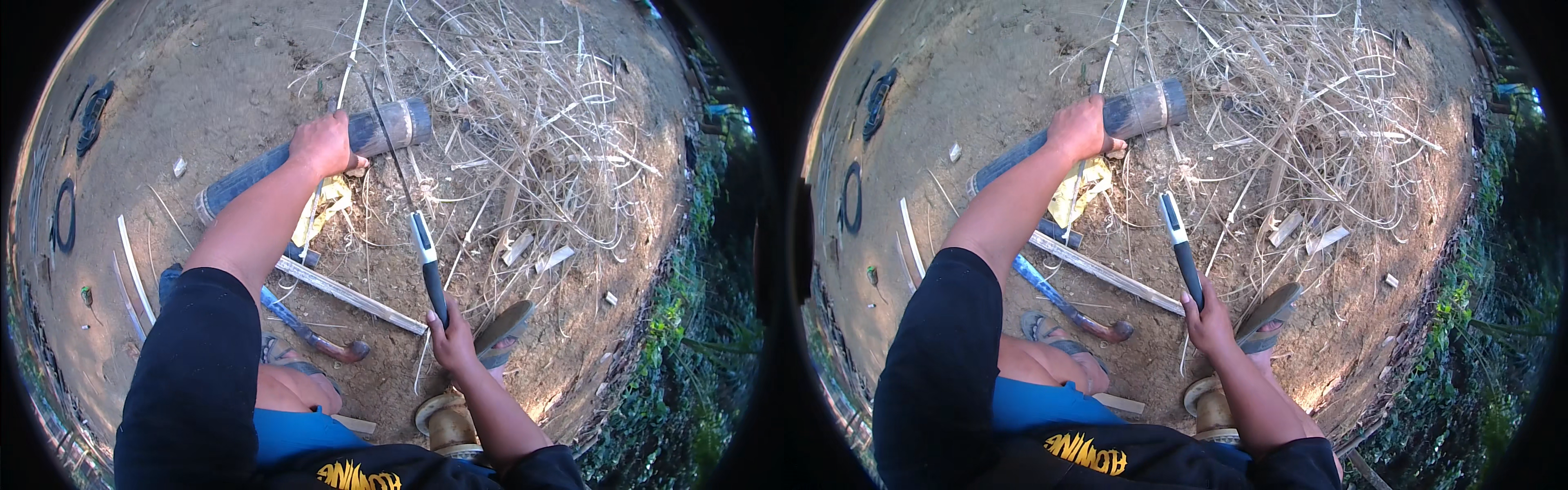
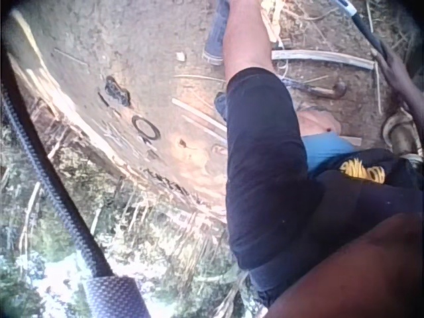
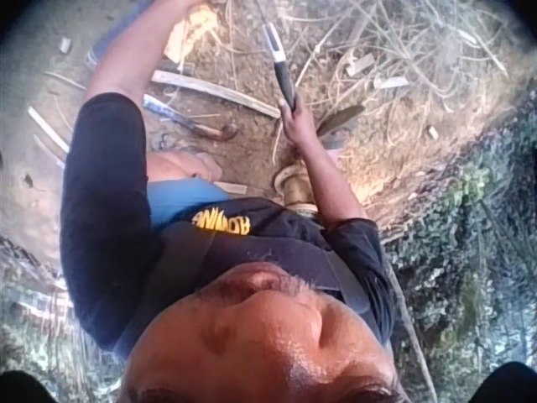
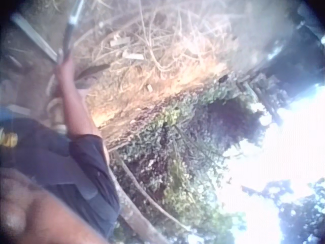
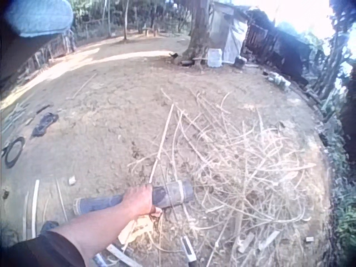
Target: The person saws a piece of bamboo by hand using a hand saw while holding the bamboo steady on the ground.
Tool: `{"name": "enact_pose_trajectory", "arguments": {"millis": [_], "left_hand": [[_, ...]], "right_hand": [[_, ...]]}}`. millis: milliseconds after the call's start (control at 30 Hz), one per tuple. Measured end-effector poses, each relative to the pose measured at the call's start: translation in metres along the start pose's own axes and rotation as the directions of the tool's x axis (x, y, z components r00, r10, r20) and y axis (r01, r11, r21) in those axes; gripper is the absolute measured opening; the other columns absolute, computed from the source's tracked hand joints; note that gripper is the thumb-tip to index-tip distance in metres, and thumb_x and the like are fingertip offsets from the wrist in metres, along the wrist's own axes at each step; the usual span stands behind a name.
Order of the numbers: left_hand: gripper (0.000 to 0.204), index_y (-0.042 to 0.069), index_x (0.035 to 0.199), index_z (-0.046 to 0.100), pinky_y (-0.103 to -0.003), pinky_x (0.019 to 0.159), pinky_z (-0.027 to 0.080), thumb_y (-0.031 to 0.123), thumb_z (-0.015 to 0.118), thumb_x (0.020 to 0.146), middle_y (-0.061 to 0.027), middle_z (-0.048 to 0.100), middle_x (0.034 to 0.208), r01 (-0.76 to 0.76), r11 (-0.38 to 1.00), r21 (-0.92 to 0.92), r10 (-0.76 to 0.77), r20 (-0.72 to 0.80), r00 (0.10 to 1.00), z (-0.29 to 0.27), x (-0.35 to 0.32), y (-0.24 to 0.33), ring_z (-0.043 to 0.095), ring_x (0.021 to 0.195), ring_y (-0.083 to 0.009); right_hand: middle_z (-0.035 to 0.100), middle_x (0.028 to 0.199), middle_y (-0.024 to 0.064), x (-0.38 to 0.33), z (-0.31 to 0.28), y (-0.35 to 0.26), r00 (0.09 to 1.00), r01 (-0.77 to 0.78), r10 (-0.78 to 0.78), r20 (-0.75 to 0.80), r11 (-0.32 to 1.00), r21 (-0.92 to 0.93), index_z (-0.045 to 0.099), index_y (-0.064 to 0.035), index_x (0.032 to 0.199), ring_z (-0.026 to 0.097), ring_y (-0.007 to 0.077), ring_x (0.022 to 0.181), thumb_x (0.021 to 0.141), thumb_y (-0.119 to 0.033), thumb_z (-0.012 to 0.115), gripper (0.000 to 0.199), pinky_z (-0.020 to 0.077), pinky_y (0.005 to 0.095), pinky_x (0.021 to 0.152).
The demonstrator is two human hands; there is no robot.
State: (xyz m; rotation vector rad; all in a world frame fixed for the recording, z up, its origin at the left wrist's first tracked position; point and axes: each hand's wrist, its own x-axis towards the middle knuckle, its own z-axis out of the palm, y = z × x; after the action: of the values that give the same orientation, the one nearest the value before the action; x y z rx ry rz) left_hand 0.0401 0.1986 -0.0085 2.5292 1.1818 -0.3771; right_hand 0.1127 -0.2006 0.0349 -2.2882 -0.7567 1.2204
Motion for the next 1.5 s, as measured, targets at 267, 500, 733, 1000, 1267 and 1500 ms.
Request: {"name": "enact_pose_trajectory", "arguments": {"millis": [267, 500, 733, 1000, 1267, 1500], "left_hand": [[0.087, -0.001, 0.127, 0.055, -0.047, 0.098, 0.054, 0.060, 0.085, 0.073, -0.0208, 0.068, 0.123, 0.018, 0.998, -0.052, -0.016, 0.043, 0.999, -0.009, 0.000, -0.002, 0.067, 0.116, -0.0365], [0.087, -0.001, 0.127, 0.055, -0.045, 0.098, 0.054, 0.060, 0.085, 0.073, -0.0207, 0.068, 0.123, -0.003, 0.999, -0.034, 0.005, 0.060, 0.998, -0.012, 0.003, -0.004, 0.067, 0.115, -0.0367], [0.085, -0.001, 0.125, 0.055, -0.046, 0.095, 0.056, 0.059, 0.086, 0.072, -0.0203, 0.070, 0.118, -0.018, 1.000, -0.024, 0.020, 0.072, 0.997, -0.009, 0.002, -0.007, 0.070, 0.110, -0.0361], [0.080, -0.002, 0.122, 0.056, -0.046, 0.096, 0.056, 0.055, 0.086, 0.074, -0.0198, 0.071, 0.117, -0.034, 0.997, -0.067, 0.037, 0.049, 0.998, -0.005, 0.008, -0.010, 0.070, 0.110, -0.0352], [0.083, -0.003, 0.122, 0.056, -0.045, 0.096, 0.055, 0.057, 0.087, 0.072, -0.0197, 0.071, 0.116, -0.009, 0.997, -0.076, 0.014, 0.067, 0.998, -0.008, 0.002, -0.013, 0.070, 0.110, -0.0352], [0.084, -0.003, 0.123, 0.056, -0.046, 0.095, 0.056, 0.056, 0.087, 0.072, -0.0206, 0.071, 0.117, -0.029, 0.999, -0.046, 0.032, 0.066, 0.997, -0.007, 0.011, -0.009, 0.070, 0.110, -0.0362]], "right_hand": [[0.066, 0.089, 0.0230, -0.059, -0.015, 0.029, 0.998, -0.006, 0.007, 0.065, 1.000, -0.029, 0.047, -0.0063, 0.144, 0.068, 0.0392, 0.082, 0.108, -0.031, 0.048, 0.044, 0.0523, 0.0462, 0.078], [0.059, 0.071, 0.0135, -0.034, -0.014, 0.009, 0.996, -0.068, 0.074, 0.042, 0.990, -0.127, 0.058, -0.0012, 0.116, 0.060, 0.0321, 0.064, 0.110, -0.041, 0.036, 0.045, 0.0479, 0.0451, 0.065], [0.059, 0.071, 0.0150, 0.058, -0.004, -0.070, 0.998, -0.067, 0.066, -0.012, 0.986, -0.151, 0.062, -0.0019, 0.104, 0.063, 0.0327, 0.069, 0.110, -0.051, 0.032, 0.057, 0.0482, 0.0457, 0.068], [0.066, 0.085, 0.0247, 0.060, -0.004, -0.079, 0.978, -0.190, 0.197, 0.076, 0.978, -0.087, 0.063, 0.0013, 0.112, 0.067, 0.0415, 0.085, 0.109, -0.050, 0.036, 0.058, 0.0497, 0.0495, 0.077], [0.066, 0.092, 0.0264, 0.005, -0.011, -0.044, 0.985, -0.150, 0.158, 0.063, 0.982, -0.113, 0.064, 0.0008, 0.117, 0.066, 0.0437, 0.091, 0.109, -0.050, 0.036, 0.058, 0.0495, 0.0509, 0.083], [0.067, 0.089, 0.0272, 0.085, -0.005, -0.090, 0.991, -0.118, 0.124, 0.041, 0.984, -0.132, 0.062, 0.0019, 0.110, 0.066, 0.0455, 0.086, 0.109, -0.051, 0.036, 0.059, 0.0491, 0.0546, 0.080]]}}
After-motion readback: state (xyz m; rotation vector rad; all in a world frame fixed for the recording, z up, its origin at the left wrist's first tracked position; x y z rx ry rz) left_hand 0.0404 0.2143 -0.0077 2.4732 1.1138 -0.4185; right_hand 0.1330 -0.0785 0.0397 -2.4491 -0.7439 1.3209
